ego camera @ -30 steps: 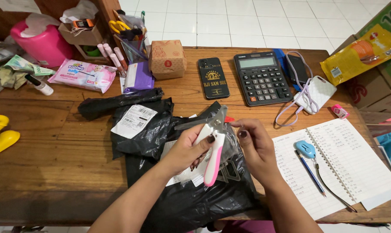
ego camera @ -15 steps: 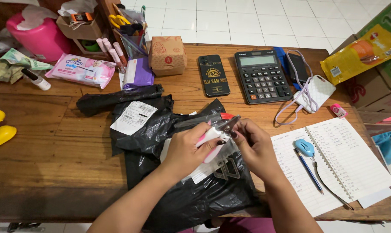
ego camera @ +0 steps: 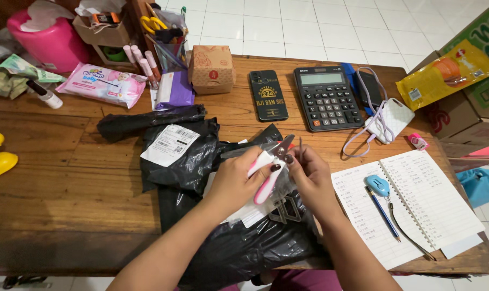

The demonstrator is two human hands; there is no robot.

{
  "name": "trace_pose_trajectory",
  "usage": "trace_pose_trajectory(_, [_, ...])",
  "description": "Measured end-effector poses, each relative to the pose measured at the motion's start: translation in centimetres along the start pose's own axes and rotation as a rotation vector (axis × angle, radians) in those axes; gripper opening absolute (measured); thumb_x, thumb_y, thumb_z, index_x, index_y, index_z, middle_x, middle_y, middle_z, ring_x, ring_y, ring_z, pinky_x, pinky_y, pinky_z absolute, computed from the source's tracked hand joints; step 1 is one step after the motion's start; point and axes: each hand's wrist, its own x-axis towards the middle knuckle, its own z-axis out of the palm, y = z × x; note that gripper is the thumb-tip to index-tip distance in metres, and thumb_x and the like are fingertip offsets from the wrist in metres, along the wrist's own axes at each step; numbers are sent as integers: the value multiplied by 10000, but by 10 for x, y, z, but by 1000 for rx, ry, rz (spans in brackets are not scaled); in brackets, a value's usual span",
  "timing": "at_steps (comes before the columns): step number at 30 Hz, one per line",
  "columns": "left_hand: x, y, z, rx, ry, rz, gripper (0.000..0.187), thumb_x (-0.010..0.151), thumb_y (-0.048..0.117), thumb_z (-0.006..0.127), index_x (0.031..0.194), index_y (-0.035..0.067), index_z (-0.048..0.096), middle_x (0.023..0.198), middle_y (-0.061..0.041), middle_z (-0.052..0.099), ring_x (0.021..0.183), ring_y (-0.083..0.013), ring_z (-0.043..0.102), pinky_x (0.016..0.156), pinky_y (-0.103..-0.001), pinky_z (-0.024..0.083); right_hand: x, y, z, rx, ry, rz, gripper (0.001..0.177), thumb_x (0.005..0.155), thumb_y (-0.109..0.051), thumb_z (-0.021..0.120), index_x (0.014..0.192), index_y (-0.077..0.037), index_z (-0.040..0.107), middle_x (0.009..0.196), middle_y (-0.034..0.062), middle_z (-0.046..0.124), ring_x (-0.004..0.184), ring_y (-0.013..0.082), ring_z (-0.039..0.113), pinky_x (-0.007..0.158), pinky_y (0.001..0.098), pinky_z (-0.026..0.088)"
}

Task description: The person uses a pink and white handheld tool to manipulate small metal parts inside a plastic bag on a cluttered wooden table. They repeatedly open and close the tool while adjusting the parts, then place the tool down and handle a white paper or label.

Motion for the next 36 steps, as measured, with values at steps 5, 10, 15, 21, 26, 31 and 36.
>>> trace_pose_trajectory(5, [2, -5, -3, 53, -68, 47, 218, 947, 231, 685, 1009, 41, 598, 820, -191, 714, 811, -408, 703, 647, -470, 510, 5, 0, -6, -127, -29, -84, 132, 1033, -120, 626, 1048, 11, 622, 868, -53, 569, 762, 11, 478, 651, 177, 381])
trace_pose_trajectory(10, [-4, 10, -2, 3, 24, 32, 204, 923, 232, 690, 1040, 70, 651, 815, -172, 722, 760, -370, 726, 616, -436, 531, 1, -6, -2, -88, -22, -45, 165, 1032, -132, 587, 1105, 10, 630, 845, -51, 581, 729, 18, 479, 628, 186, 384])
trace_pose_trajectory(15, [-4, 13, 3, 3, 76, -10, 180, 940, 251, 695, 1017, 90, 675, 800, -156, 735, 750, -347, 738, 608, -418, 537, -2, 0, 9, -22, 76, -13, 191, 1037, -143, 580, 1131, 15, 632, 763, -41, 534, 645, 38, 442, 573, 212, 360])
trace_pose_trajectory(21, [-4, -17, 4, -26, 265, 162, 214, 972, 177, 647, 1143, 54, 686, 922, -168, 715, 860, -349, 699, 705, -408, 558, -4, 18, 8, -18, 122, 25, 162, 1030, -139, 566, 1135, -26, 616, 703, -53, 481, 598, 41, 419, 529, 217, 341])
trace_pose_trajectory(26, [17, -37, -33, -230, 349, 96, 176, 1040, 137, 610, 1164, 14, 633, 984, -62, 713, 888, -139, 649, 772, -349, 541, 9, 2, 2, 145, 145, 39, 128, 1060, -145, 550, 1104, -28, 577, 695, -55, 465, 567, 38, 397, 500, 213, 320])
trace_pose_trajectory(31, [10, -14, -13, -154, 73, 16, 173, 1001, 190, 657, 1084, 39, 644, 830, -117, 725, 718, -196, 692, 644, -340, 524, 4, -23, -10, 229, 91, -1, 144, 1038, -152, 556, 1113, -65, 642, 655, -58, 493, 524, 22, 396, 453, 207, 293])
trace_pose_trajectory(36, [5, -7, -4, -65, -9, 134, 238, 975, 200, 668, 1150, 44, 624, 875, -177, 713, 810, -357, 727, 651, -386, 531, -3, -25, -10, -35, 42, -43, 187, 1002, -117, 630, 1095, -25, 764, 669, -46, 564, 569, 11, 460, 503, 185, 380])
